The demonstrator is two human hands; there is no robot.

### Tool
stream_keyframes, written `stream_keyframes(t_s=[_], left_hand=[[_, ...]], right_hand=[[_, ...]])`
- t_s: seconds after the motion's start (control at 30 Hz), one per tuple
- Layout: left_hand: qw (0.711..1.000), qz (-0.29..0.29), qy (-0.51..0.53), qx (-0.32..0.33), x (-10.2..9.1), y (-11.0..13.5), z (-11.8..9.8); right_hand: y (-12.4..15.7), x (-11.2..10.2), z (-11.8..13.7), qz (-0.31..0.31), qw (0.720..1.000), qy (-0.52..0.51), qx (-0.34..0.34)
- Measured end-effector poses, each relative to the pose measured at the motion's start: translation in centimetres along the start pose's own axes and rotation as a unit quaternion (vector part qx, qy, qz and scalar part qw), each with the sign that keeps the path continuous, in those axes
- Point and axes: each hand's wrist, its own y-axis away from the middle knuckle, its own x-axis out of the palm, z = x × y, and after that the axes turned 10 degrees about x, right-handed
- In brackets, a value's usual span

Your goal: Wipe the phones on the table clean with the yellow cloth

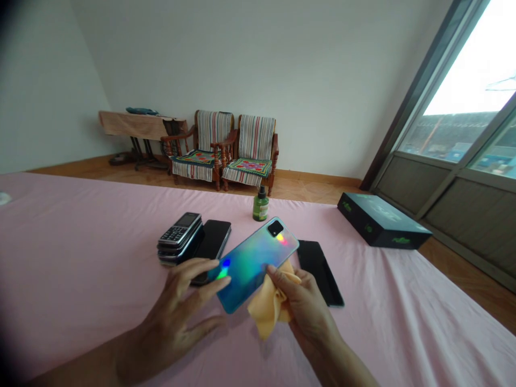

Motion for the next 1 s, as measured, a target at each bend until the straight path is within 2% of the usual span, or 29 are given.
stream_keyframes(t_s=[0.07,0.2,0.33,0.4,0.53,0.6,0.67,0.77,0.87,1.0], left_hand=[[0.997,0.019,-0.046,0.065,0.0,0.0,0.1],[0.984,0.056,-0.067,0.158,-0.1,0.1,0.3],[0.978,0.047,-0.061,0.194,-0.5,0.3,-0.3],[0.986,0.028,-0.039,0.163,-0.5,0.2,-0.7],[0.997,-0.031,0.068,-0.005,-0.1,-0.4,-0.7],[0.991,-0.046,0.118,-0.052,0.3,-0.7,-0.4],[0.986,-0.045,0.144,-0.071,0.6,-0.8,-0.1],[0.981,-0.023,0.166,-0.099,1.0,-0.6,0.2],[0.976,0.007,0.177,-0.123,1.2,-0.5,0.3],[0.975,0.015,0.180,-0.126,1.3,-0.5,0.2]], right_hand=[[-0.1,-0.2,-0.2,0.010,1.000,0.003,0.017],[-0.3,-0.4,-0.7,0.043,0.998,0.019,0.034],[-0.1,-0.4,-0.8,0.056,0.997,0.025,0.045],[0.0,-0.2,-0.8,0.051,0.997,0.027,0.046],[0.2,-0.1,-0.7,0.023,0.997,0.066,0.033],[0.3,-0.3,-0.2,0.004,0.995,0.096,0.001],[0.2,-0.8,0.5,-0.057,0.989,0.115,-0.069],[-0.2,-2.0,1.6,-0.163,0.956,0.154,-0.188],[-1.1,-3.2,2.0,-0.194,0.916,0.230,-0.266],[-2.6,-4.4,1.5,-0.224,0.856,0.337,-0.323]])
